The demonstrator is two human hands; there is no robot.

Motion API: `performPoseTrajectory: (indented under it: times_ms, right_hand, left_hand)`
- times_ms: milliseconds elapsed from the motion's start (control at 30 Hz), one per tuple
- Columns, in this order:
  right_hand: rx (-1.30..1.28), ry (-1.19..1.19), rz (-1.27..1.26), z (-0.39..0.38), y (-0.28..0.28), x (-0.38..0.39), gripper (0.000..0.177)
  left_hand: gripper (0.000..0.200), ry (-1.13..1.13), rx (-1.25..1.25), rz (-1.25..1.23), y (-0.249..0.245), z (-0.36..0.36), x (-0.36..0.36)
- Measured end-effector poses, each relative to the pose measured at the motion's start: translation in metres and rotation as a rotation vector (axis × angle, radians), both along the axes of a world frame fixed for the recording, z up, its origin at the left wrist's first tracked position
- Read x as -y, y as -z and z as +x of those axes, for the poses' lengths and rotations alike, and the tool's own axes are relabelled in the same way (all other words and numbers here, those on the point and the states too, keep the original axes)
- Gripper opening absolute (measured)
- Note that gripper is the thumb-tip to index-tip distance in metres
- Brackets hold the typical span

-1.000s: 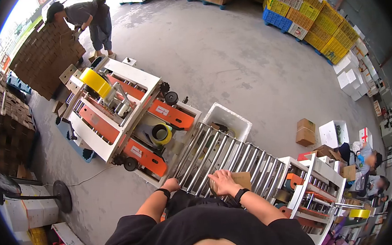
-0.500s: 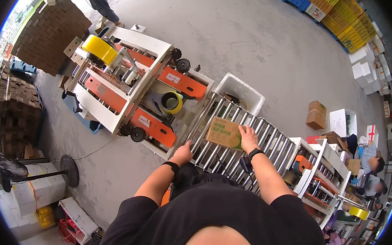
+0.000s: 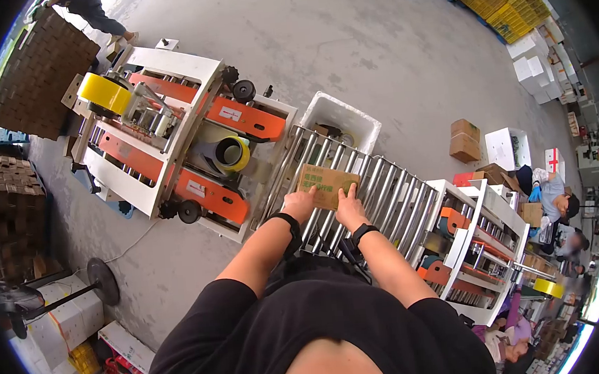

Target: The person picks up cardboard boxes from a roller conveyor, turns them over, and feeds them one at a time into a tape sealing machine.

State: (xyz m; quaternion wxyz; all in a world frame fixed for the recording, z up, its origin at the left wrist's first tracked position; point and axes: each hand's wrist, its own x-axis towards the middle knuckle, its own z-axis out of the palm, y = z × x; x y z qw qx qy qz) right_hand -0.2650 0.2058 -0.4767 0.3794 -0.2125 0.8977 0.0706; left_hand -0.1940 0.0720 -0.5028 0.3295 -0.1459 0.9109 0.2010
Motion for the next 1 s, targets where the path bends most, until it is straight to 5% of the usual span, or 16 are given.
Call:
performPoseTrajectory:
  times_ms: [233,400,567,667,833,1000]
  right_hand:
    - [-0.027,0.058,-0.098,0.000,0.013,0.001,0.055]
    - [-0.060,-0.113,-0.167,0.005,0.014,0.019,0.054]
    - [-0.086,-0.245,-0.387,0.010,0.026,0.042,0.059]
    - [-0.195,-0.170,-0.462,0.021,0.030,0.049,0.061]
    - [-0.161,0.055,-0.452,0.044,0.038,0.059,0.059]
    - [-0.160,-0.074,-0.553,0.028,0.049,0.076,0.058]
  left_hand:
    - [0.051,0.122,0.004,-0.119,-0.005,0.000,0.004]
    - [0.020,-0.009,-0.062,-0.059,-0.002,0.023,0.012]
    - [0.026,-0.157,-0.023,0.021,0.004,0.056,0.020]
    - [0.046,-0.193,-0.178,-0.016,0.007,0.082,0.025]
    - [0.048,-0.147,-0.238,-0.174,0.024,0.093,0.019]
    - [0.065,-0.254,-0.279,-0.134,0.029,0.092,0.030]
